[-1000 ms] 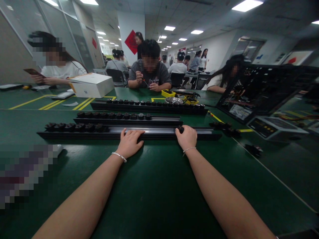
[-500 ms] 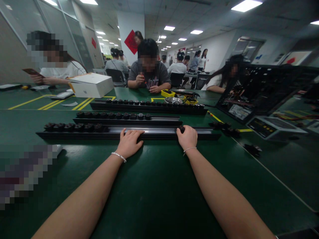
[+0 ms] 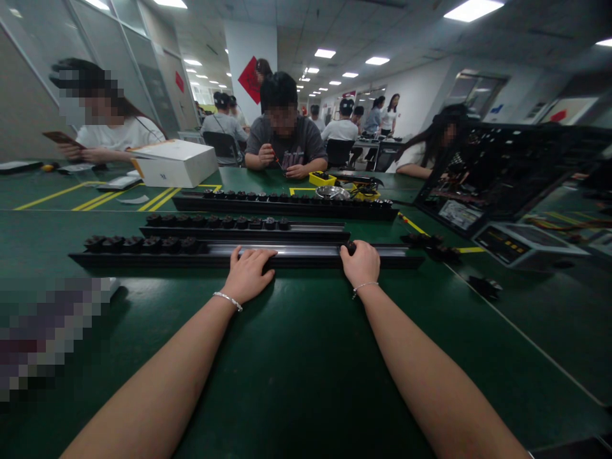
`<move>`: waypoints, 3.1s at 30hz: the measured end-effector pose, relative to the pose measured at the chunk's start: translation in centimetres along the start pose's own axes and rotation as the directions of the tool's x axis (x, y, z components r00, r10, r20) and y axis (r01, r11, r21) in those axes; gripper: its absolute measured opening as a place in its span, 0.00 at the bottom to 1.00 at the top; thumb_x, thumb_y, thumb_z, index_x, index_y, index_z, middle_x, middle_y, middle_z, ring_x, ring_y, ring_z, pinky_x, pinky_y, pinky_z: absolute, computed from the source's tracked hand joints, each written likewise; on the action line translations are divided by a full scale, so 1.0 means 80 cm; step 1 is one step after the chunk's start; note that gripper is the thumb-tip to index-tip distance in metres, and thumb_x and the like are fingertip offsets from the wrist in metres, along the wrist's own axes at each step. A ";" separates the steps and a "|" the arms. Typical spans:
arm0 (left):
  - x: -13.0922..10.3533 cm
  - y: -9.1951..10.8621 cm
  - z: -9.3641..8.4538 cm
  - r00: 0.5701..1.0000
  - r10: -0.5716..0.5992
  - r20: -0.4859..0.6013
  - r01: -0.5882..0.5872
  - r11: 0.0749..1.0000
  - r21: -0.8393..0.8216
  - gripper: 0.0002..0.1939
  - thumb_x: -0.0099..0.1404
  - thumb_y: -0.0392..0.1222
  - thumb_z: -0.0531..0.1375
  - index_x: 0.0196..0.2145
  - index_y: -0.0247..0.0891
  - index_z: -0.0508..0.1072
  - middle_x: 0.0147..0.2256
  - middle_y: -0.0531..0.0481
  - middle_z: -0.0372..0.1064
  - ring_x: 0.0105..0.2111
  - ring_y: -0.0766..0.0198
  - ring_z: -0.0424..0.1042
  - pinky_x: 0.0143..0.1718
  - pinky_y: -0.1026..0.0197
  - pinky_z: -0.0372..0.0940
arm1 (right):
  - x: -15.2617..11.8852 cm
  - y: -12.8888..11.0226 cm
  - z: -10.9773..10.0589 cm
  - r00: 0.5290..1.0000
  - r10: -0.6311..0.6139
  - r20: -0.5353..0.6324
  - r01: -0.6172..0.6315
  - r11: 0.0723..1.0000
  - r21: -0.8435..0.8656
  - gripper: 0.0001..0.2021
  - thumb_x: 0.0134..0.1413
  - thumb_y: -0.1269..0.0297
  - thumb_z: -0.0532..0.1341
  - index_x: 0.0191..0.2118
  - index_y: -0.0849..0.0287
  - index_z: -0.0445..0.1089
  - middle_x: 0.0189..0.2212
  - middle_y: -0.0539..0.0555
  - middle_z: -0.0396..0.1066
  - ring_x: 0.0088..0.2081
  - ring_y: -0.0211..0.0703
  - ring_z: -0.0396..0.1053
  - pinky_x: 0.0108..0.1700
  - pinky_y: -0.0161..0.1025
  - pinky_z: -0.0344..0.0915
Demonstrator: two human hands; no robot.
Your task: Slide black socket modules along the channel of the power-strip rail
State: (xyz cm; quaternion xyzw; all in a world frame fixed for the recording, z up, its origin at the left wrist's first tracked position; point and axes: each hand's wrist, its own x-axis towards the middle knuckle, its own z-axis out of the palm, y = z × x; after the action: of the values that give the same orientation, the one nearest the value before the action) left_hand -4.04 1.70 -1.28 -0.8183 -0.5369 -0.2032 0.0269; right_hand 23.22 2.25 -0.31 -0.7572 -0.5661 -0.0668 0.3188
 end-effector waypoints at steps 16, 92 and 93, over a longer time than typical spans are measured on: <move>0.000 0.000 0.000 1.000 -0.001 0.000 0.001 1.000 0.003 0.21 0.61 0.47 0.52 0.53 0.50 0.64 0.49 0.52 0.70 0.52 0.54 0.63 0.60 0.42 0.37 | 0.003 0.008 0.001 0.999 0.029 -0.013 -0.029 0.999 0.013 0.14 0.54 0.57 0.53 0.36 0.62 0.70 0.38 0.61 0.71 0.41 0.52 0.66 0.45 0.46 0.59; 0.000 0.000 0.001 1.000 0.001 -0.007 -0.001 1.000 0.004 0.21 0.61 0.46 0.52 0.53 0.49 0.64 0.49 0.50 0.70 0.51 0.54 0.64 0.60 0.42 0.37 | 0.013 0.029 -0.008 0.996 0.088 -0.012 -0.088 0.996 -0.023 0.16 0.48 0.56 0.55 0.39 0.62 0.70 0.39 0.61 0.71 0.42 0.51 0.65 0.47 0.46 0.55; 0.000 0.000 0.001 1.000 0.001 -0.008 -0.001 1.000 0.008 0.21 0.61 0.46 0.52 0.53 0.49 0.64 0.49 0.50 0.70 0.51 0.54 0.64 0.60 0.42 0.37 | 0.014 0.030 -0.008 0.996 0.087 -0.013 -0.088 0.996 -0.022 0.17 0.48 0.56 0.55 0.38 0.62 0.70 0.40 0.61 0.70 0.43 0.51 0.65 0.47 0.46 0.55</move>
State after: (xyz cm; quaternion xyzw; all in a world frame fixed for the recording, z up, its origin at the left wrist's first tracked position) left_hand -4.04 1.73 -1.37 -0.8177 -0.5372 -0.2043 0.0321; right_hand 25.90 2.42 -0.27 -0.7845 -0.5297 -0.0637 0.3160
